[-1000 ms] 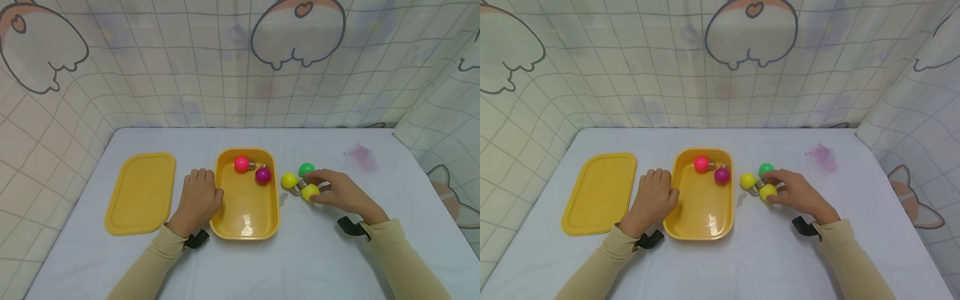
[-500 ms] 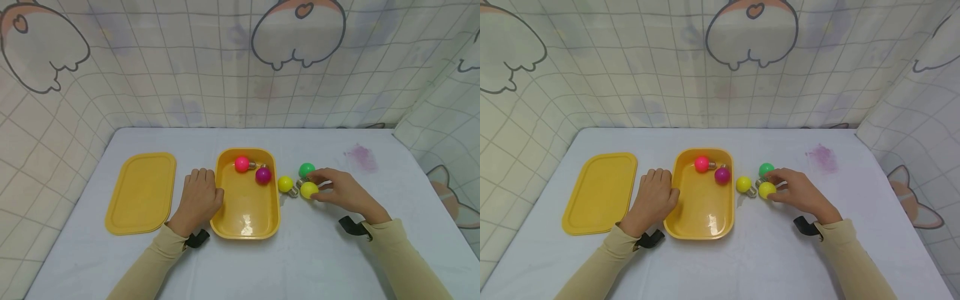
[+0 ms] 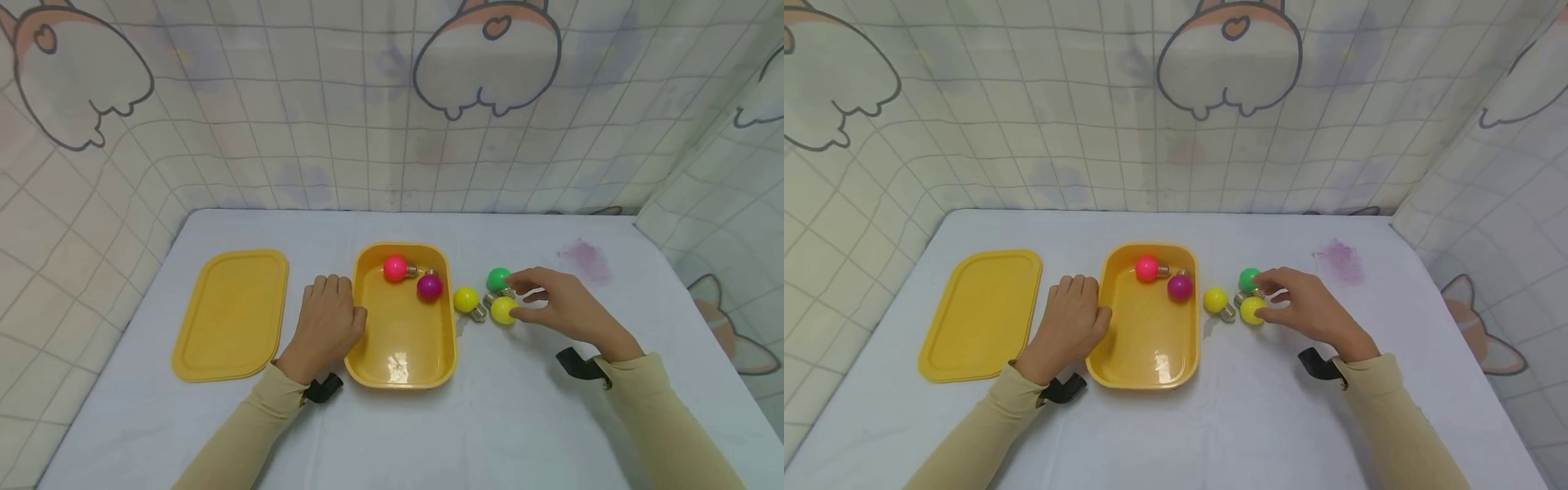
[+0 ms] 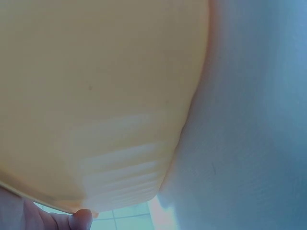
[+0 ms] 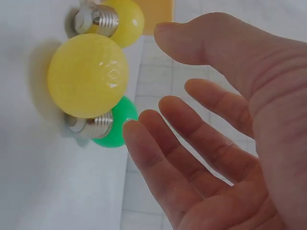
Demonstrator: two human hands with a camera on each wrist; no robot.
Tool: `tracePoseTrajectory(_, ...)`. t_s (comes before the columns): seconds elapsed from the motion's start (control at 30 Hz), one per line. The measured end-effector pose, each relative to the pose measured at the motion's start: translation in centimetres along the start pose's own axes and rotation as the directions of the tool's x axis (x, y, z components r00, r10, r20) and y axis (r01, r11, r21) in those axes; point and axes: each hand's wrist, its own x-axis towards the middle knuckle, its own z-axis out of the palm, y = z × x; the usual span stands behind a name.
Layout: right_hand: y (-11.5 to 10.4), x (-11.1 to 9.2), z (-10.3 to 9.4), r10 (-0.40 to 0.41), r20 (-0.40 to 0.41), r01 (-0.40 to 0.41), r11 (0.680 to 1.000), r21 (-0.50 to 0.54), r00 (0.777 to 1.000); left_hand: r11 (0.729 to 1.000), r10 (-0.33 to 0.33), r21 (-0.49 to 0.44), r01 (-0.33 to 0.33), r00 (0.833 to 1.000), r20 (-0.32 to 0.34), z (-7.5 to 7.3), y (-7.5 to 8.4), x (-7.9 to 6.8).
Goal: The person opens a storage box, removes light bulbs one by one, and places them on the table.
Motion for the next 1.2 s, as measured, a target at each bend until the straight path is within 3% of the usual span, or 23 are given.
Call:
tracePoseTrajectory(0.77, -3.9, 4.0, -0.1, -0.106, -0.071, 0.107, 0.994, 0.014, 0.992, 1.000, -0.007, -0.007, 0.007, 1.000, 0.022, -0.1, -0.1, 0.0)
tracePoseTrajectory(1.2, -6.3, 7.8, 1.2, -0.088, 0.004, 0.088, 0.996, 0.007, 0.996, 1.000, 0.001, -0.028, -0.002, 1.000, -0.019, 0.0, -0.1, -0.2)
